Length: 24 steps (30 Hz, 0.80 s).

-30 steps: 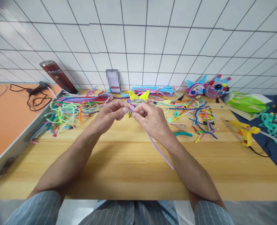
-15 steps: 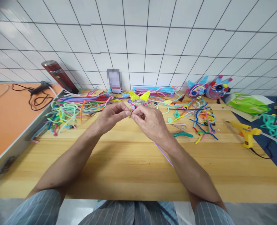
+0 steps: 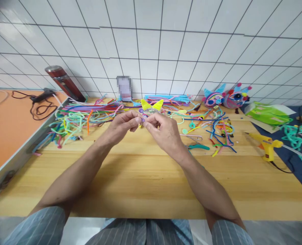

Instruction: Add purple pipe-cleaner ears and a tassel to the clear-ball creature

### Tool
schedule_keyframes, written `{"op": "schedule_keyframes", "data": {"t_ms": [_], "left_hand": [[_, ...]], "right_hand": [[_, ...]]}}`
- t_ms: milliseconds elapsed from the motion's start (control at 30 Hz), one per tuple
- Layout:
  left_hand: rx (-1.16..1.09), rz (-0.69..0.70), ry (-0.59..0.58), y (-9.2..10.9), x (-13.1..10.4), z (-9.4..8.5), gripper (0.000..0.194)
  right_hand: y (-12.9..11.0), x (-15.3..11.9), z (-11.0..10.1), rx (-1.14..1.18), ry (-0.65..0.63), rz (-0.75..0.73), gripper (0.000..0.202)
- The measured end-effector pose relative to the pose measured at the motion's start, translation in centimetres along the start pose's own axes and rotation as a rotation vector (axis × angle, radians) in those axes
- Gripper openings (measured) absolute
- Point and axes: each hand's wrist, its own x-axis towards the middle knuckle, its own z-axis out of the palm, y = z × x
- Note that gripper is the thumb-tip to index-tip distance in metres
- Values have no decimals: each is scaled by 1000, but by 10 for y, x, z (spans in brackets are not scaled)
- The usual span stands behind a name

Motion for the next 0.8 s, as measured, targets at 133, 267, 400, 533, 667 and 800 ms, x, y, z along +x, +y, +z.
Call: {"op": "schedule_keyframes", "data": {"t_ms": [133,267,400,533,667,800], "left_hand": [[314,62,-91,17,-1,-19,34],[452,65,-71,21,-5,-18,24],[210,116,107,11,-7,0,28],[-256,26,272,1,-14,31,38],[-538,-145,330,-2,-20,49,43],[-457,-154,196,2,-12,32,44]], "right_hand": [[-2,0,-4,-154,-42,-69,9],[-3,0,-3,-179,-68,-84,10],[-2,-2,4,-13,8,0,11],[-3,-7,16,158,52,82,21],[0,-4,17,398,-109,182,27],[2,5,0,331,-152,175,27]]}}
